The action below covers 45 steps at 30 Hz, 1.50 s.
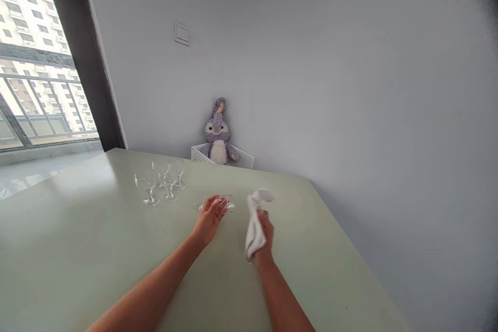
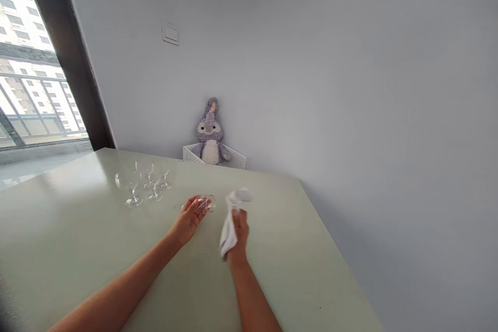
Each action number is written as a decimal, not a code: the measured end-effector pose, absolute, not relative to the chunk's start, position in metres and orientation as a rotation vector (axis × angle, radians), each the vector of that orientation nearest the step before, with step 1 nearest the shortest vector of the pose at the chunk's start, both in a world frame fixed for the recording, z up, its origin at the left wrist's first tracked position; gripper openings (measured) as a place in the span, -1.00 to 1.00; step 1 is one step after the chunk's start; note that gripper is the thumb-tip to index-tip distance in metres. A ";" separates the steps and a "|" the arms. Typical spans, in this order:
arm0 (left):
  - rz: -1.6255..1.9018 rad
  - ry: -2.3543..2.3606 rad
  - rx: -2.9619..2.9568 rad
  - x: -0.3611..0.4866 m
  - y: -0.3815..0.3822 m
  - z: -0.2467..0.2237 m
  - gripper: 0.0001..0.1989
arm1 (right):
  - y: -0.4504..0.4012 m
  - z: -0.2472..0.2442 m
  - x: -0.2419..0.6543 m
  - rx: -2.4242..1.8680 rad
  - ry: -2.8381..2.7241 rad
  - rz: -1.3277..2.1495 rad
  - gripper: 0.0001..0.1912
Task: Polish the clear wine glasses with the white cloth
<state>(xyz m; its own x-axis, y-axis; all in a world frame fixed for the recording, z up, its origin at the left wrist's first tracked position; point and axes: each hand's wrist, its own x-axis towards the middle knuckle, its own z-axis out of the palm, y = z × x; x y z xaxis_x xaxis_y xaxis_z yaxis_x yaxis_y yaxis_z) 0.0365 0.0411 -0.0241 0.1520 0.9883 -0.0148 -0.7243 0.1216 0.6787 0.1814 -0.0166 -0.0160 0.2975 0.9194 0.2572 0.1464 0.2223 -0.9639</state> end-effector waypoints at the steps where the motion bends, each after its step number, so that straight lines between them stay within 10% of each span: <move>1: 1.316 0.531 0.633 0.038 0.039 -0.024 -0.76 | -0.019 -0.018 0.170 -1.249 -1.177 0.766 -0.53; 17: 0.968 0.834 1.493 0.039 0.023 -0.019 -0.62 | -0.013 -0.023 0.157 -0.951 -0.711 1.542 -0.59; 29: 0.942 1.104 3.052 0.027 0.032 0.009 -0.74 | -0.012 -0.006 0.189 -1.136 -0.579 1.462 -0.65; 45: 0.029 0.361 1.977 0.033 -0.006 0.044 -0.41 | -0.087 0.081 0.247 -1.195 -1.767 1.465 -0.83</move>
<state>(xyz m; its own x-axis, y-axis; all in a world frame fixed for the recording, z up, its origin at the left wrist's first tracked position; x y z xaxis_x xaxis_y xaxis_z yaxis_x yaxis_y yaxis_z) 0.0327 -0.0065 0.0440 0.9537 0.2648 -0.1425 0.2388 -0.3789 0.8941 0.2467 -0.0869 0.0814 -0.4559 0.8813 -0.1247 0.2860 0.0123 -0.9581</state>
